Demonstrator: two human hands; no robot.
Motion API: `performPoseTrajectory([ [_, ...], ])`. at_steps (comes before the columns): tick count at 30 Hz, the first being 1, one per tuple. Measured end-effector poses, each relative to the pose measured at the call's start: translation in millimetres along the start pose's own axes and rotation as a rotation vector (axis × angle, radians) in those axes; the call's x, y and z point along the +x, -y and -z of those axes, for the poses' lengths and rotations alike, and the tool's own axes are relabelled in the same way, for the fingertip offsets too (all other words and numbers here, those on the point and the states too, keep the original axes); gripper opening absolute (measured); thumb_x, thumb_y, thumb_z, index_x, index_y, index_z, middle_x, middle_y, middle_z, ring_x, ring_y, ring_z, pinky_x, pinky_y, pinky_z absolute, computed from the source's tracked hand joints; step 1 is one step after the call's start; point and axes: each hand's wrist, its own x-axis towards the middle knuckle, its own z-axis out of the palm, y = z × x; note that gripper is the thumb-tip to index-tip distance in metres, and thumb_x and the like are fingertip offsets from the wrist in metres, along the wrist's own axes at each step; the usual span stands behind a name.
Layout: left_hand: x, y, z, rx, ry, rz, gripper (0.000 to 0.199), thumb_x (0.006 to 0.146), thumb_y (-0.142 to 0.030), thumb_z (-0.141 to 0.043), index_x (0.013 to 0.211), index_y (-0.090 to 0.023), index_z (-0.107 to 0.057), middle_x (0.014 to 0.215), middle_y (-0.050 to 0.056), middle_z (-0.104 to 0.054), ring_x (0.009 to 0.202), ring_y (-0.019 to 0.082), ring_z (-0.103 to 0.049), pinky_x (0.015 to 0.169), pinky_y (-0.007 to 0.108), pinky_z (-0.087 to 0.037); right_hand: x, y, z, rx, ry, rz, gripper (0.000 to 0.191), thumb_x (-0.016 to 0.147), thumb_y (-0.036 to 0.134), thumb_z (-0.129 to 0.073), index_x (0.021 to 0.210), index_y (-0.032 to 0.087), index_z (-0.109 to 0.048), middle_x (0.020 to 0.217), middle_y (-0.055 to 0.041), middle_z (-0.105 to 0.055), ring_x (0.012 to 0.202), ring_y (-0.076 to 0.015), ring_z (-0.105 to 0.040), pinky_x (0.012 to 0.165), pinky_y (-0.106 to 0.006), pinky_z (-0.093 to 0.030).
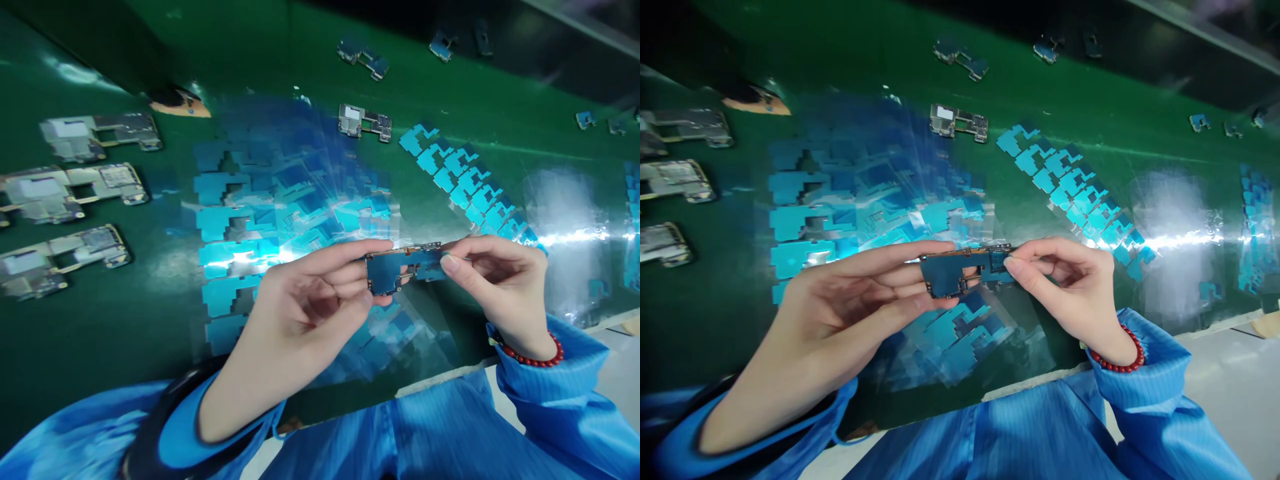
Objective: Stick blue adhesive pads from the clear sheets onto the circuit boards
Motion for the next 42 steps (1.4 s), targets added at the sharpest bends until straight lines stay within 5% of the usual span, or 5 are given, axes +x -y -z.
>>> performPoseTrajectory([
  [15,-1.9,-0.7,-2.0,-0.006,-0.023,-0.013,0.028,0.075,-0.019,-0.071,0.101,-0.027,-0.077,0.096,-0.001,-0.080,0.088,0.023,-0.077,0.077,0.031,-0.065,0.3,-0.3,0.0,0.013,0.001,0.013,0.007,0.074,0.017,-0.079,0.071,0.021,-0.074,0.068,0.0024,-0.074,0.056,-0.0099,-0.068,0.055,-0.018,-0.061],
  [42,0.0,2.7,-7.1,-0.028,-0.094,-0.014,0.022,0.073,-0.018,-0.075,0.091,-0.030,-0.079,0.072,-0.005,-0.079,0.067,0.015,-0.076,0.068,0.020,-0.063,-1.2,-2.0,-1.0,0.054,0.013,0.011,0.013,0.072,0.007,-0.076,0.072,0.020,-0.074,0.069,0.0027,-0.074,0.060,-0.0093,-0.069,0.058,-0.016,-0.061],
])
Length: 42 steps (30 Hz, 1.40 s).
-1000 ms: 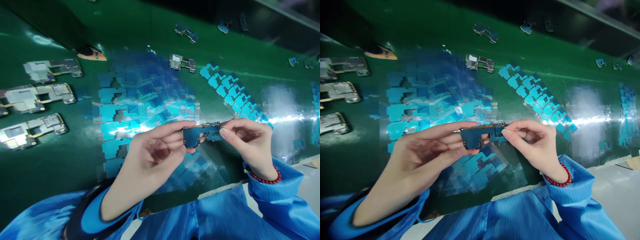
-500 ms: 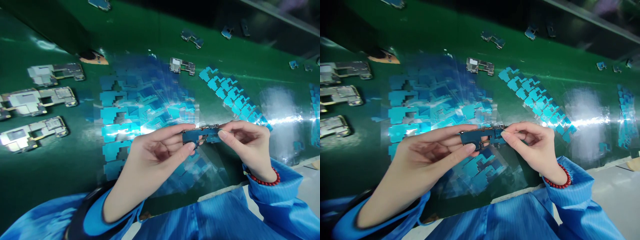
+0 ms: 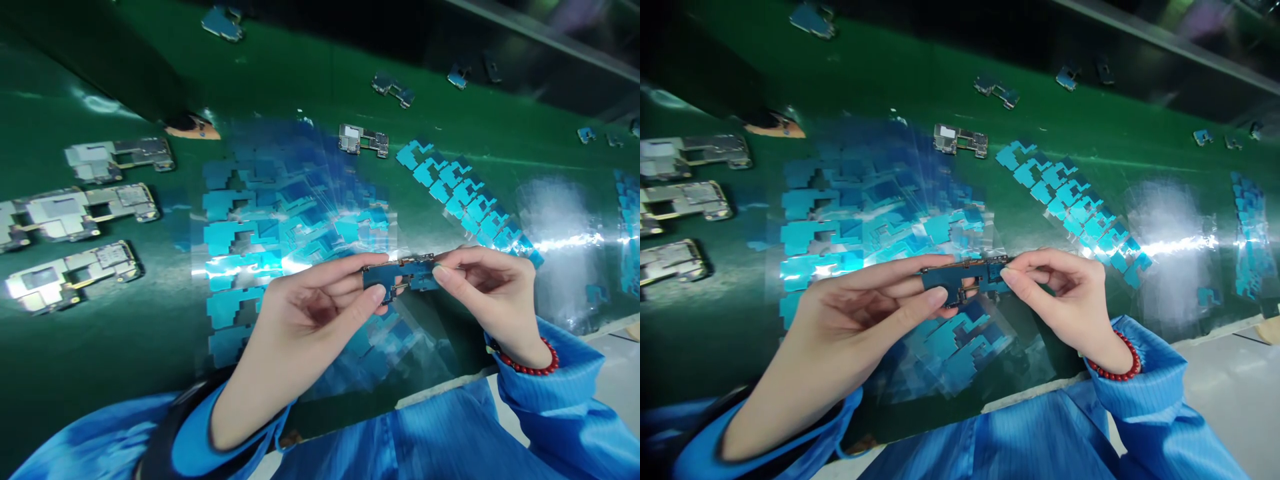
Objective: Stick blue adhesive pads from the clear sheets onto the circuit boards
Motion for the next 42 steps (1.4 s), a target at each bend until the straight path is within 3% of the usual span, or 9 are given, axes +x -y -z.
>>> performPoseTrajectory([
  [7,1.3,1.5,-1.1,0.012,-0.078,0.001,0.021,0.070,-0.017,-0.076,0.087,-0.028,-0.078,0.062,-0.008,-0.075,0.060,0.012,-0.074,0.065,0.016,-0.062,-0.9,-4.4,-3.5,0.040,0.001,0.023,0.012,0.073,0.009,-0.075,0.074,0.020,-0.074,0.070,0.0029,-0.074,0.061,-0.0088,-0.069,0.061,-0.016,-0.061],
  [10,3.4,2.5,0.8,0.015,-0.057,0.000,0.021,0.069,-0.017,-0.078,0.087,-0.028,-0.079,0.055,-0.009,-0.071,0.062,0.012,-0.074,0.066,0.016,-0.062,-1.7,-6.8,-5.1,0.036,-0.010,0.035,0.009,0.073,0.012,-0.076,0.076,0.020,-0.073,0.072,0.0021,-0.074,0.063,-0.0101,-0.070,0.064,-0.019,-0.063],
  [15,4.3,3.5,4.1,0.031,-0.043,0.014,0.023,0.069,-0.019,-0.080,0.090,-0.026,-0.078,0.068,-0.006,-0.077,0.065,0.013,-0.075,0.066,0.018,-0.063,-2.3,-7.6,-5.3,0.025,-0.042,0.064,0.008,0.074,0.015,-0.077,0.078,0.020,-0.073,0.073,0.0018,-0.073,0.067,-0.0097,-0.070,0.071,-0.021,-0.063],
  [21,5.6,6.2,6.2,0.023,-0.023,0.007,0.022,0.071,-0.024,-0.080,0.092,-0.025,-0.078,0.068,-0.004,-0.077,0.064,0.015,-0.074,0.069,0.024,-0.064,-2.4,-14.2,-5.9,0.042,-0.012,0.031,0.030,0.070,0.022,-0.081,0.098,0.020,-0.070,0.087,-0.0005,-0.073,0.081,-0.0124,-0.070,0.084,-0.028,-0.062],
  [24,9.1,13.1,9.6,-0.019,0.057,-0.002,0.024,0.072,-0.029,-0.081,0.094,-0.022,-0.077,0.067,-0.001,-0.077,0.065,0.018,-0.074,0.067,0.028,-0.065,-2.2,-21.1,-6.9,0.066,0.061,-0.070,0.027,0.074,0.028,-0.078,0.098,0.018,-0.070,0.080,-0.0008,-0.073,0.074,-0.0124,-0.071,0.077,-0.027,-0.062],
  [28,17.3,21.2,13.0,-0.028,0.119,-0.015,0.029,0.072,-0.034,-0.080,0.097,-0.020,-0.075,0.075,0.004,-0.079,0.069,0.021,-0.074,0.066,0.030,-0.064,-0.6,-27.9,-9.4,0.104,0.183,-0.186,0.023,0.079,0.038,-0.072,0.076,0.016,-0.068,0.066,-0.0008,-0.071,0.059,-0.0115,-0.068,0.060,-0.022,-0.058],
  [34,22.7,18.7,6.8,0.021,0.127,-0.005,0.029,0.064,-0.034,-0.082,0.085,-0.017,-0.072,0.051,-0.003,-0.064,0.055,0.017,-0.066,0.058,0.029,-0.060,-2.0,-28.3,-5.1,0.057,0.260,-0.188,0.031,0.076,0.045,-0.074,0.075,0.014,-0.068,0.064,-0.0024,-0.071,0.059,-0.0123,-0.067,0.057,-0.022,-0.053],
  [38,24.2,14.9,8.3,-0.052,0.079,-0.048,0.036,0.069,-0.037,-0.078,0.095,-0.015,-0.069,0.069,0.003,-0.073,0.068,0.019,-0.070,0.064,0.029,-0.058,32.3,-22.2,6.4,-0.092,0.281,-0.090,0.044,0.075,0.056,-0.071,0.072,0.012,-0.067,0.064,-0.0053,-0.071,0.058,-0.0120,-0.066,0.060,-0.024,-0.054],
  [42,27.6,15.9,12.2,-0.144,0.038,-0.122,0.038,0.074,-0.040,-0.070,0.102,-0.014,-0.062,0.059,-0.001,-0.066,0.050,0.012,-0.057,0.048,0.023,-0.045,121.2,-14.5,-2.3,-0.183,0.217,-0.002,0.049,0.078,0.060,-0.066,0.076,0.011,-0.066,0.074,-0.0093,-0.072,0.055,-0.0097,-0.062,0.059,-0.024,-0.054],
])
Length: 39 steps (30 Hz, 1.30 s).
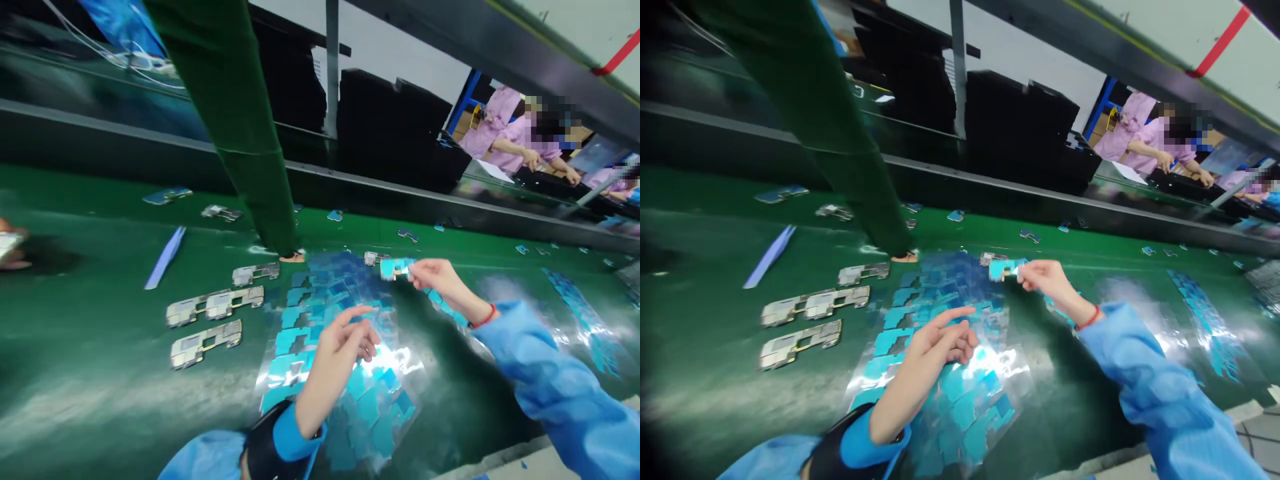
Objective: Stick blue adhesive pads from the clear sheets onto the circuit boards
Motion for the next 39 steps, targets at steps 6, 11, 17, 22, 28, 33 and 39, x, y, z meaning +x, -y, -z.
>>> performPoseTrajectory([
  [6,2.9,-1.4,1.7,-0.004,-0.009,-0.035,0.026,0.071,-0.036,-0.065,0.086,-0.014,-0.065,0.039,-0.014,-0.029,0.036,0.005,-0.020,0.038,0.017,-0.014,78.6,13.6,-17.2,-0.201,-0.100,0.180,0.026,0.087,0.032,-0.064,0.095,0.008,-0.068,0.087,-0.0157,-0.072,0.076,-0.0186,-0.068,0.080,-0.036,-0.056],
  [11,3.6,-9.9,5.1,-0.113,-0.086,-0.066,0.021,0.072,-0.038,-0.063,0.073,-0.017,-0.060,0.042,-0.014,-0.022,0.037,0.004,-0.014,0.037,0.017,-0.011,-26.3,-5.2,-22.1,-0.342,0.061,0.332,0.024,0.088,0.030,-0.063,0.106,0.017,-0.070,0.112,-0.0132,-0.071,0.106,-0.0256,-0.067,0.099,-0.044,-0.052],
  [17,11.2,-18.6,14.2,-0.185,-0.198,-0.126,0.014,0.071,-0.032,-0.060,0.067,-0.020,-0.055,0.040,-0.014,-0.020,0.035,0.004,-0.013,0.037,0.017,-0.013,-122.1,-29.9,-41.2,-0.662,0.434,0.611,0.070,0.086,0.052,-0.062,0.146,0.021,-0.043,0.154,-0.0151,-0.040,0.146,-0.0313,-0.034,0.114,-0.057,-0.035],
  [22,18.1,-23.1,20.0,-0.087,-0.193,-0.139,0.012,0.073,-0.027,-0.058,0.064,-0.019,-0.054,0.041,-0.012,-0.024,0.035,0.004,-0.019,0.037,0.017,-0.018,-119.5,-49.2,-49.8,-0.619,0.245,0.661,0.024,0.096,0.033,-0.054,0.114,0.024,-0.069,0.132,-0.0103,-0.065,0.130,-0.0249,-0.056,0.113,-0.054,-0.037],
  [28,15.3,-13.7,15.5,0.201,0.047,-0.012,0.035,0.075,-0.042,-0.070,0.056,-0.014,-0.064,0.045,0.002,-0.057,0.041,0.011,-0.051,0.042,0.021,-0.041,-119.7,-39.8,-45.1,-0.427,0.036,0.618,0.030,0.095,0.033,-0.055,0.122,0.022,-0.064,0.124,-0.0136,-0.070,0.118,-0.0237,-0.065,0.106,-0.047,-0.046],
  [33,12.6,-7.2,9.8,0.305,0.132,-0.027,0.021,0.072,-0.036,-0.073,0.068,-0.016,-0.073,0.071,0.009,-0.075,0.068,0.020,-0.071,0.063,0.026,-0.056,-125.3,-30.4,-45.8,-0.462,0.113,0.826,0.036,0.095,0.038,-0.056,0.125,0.019,-0.062,0.129,-0.0141,-0.067,0.125,-0.0236,-0.060,0.111,-0.045,-0.042],
  [39,1.1,1.1,2.2,0.380,0.208,-0.102,0.013,0.076,-0.032,-0.069,0.076,-0.020,-0.076,0.078,0.007,-0.078,0.075,0.023,-0.074,0.069,0.029,-0.059,-123.4,-20.2,-41.6,-0.188,0.093,0.754,0.041,0.092,0.044,-0.059,0.124,0.018,-0.063,0.123,-0.0150,-0.068,0.116,-0.0238,-0.063,0.100,-0.041,-0.051],
])
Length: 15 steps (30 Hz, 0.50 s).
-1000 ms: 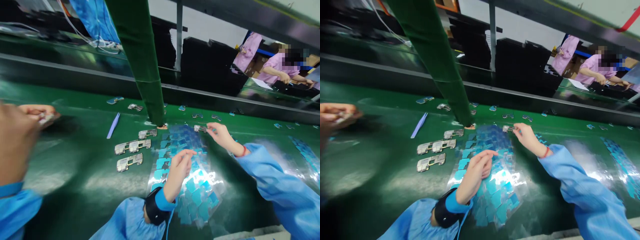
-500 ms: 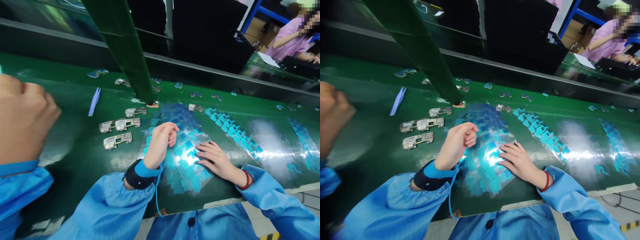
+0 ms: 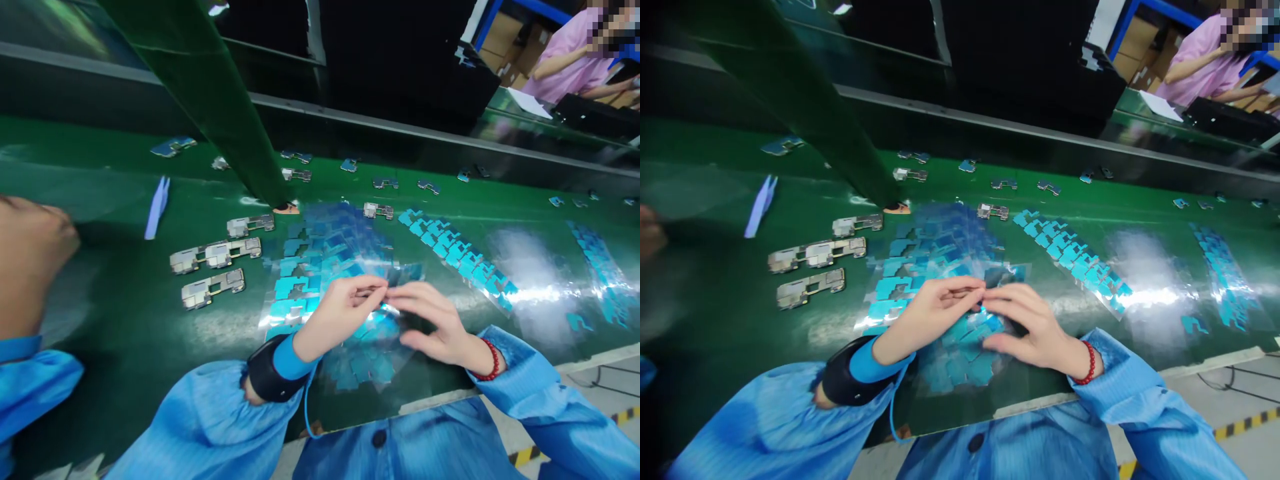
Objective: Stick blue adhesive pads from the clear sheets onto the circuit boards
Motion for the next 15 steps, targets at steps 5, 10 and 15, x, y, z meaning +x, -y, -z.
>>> performPoseTrajectory([
  [5,-8.3,-4.4,-5.0,0.142,0.117,-0.157,0.014,0.079,-0.024,-0.067,0.076,-0.026,-0.081,0.080,0.004,-0.080,0.078,0.024,-0.074,0.075,0.029,-0.057,3.9,2.6,-0.7,0.125,-0.077,-0.312,0.023,0.089,0.036,-0.065,0.102,0.018,-0.072,0.097,-0.0080,-0.076,0.089,-0.0181,-0.070,0.083,-0.032,-0.057],
  [10,-7.8,-2.9,-1.4,0.230,0.183,-0.259,0.019,0.085,-0.024,-0.062,0.081,-0.025,-0.081,0.078,0.003,-0.080,0.074,0.022,-0.075,0.074,0.029,-0.057,7.7,3.8,2.3,0.550,-0.051,-0.698,0.034,0.090,0.047,-0.059,0.089,0.018,-0.075,0.088,-0.0043,-0.076,0.090,-0.0183,-0.071,0.085,-0.031,-0.056],
  [15,-3.9,4.0,-0.7,0.156,0.093,-0.094,0.018,0.081,-0.031,-0.064,0.081,-0.020,-0.078,0.078,0.004,-0.080,0.072,0.021,-0.075,0.068,0.029,-0.059,11.1,-21.1,28.2,0.716,-0.523,-0.750,0.035,0.086,0.048,-0.065,0.064,0.022,-0.066,0.087,-0.0019,-0.072,0.104,-0.0183,-0.065,0.088,-0.028,-0.052],
])
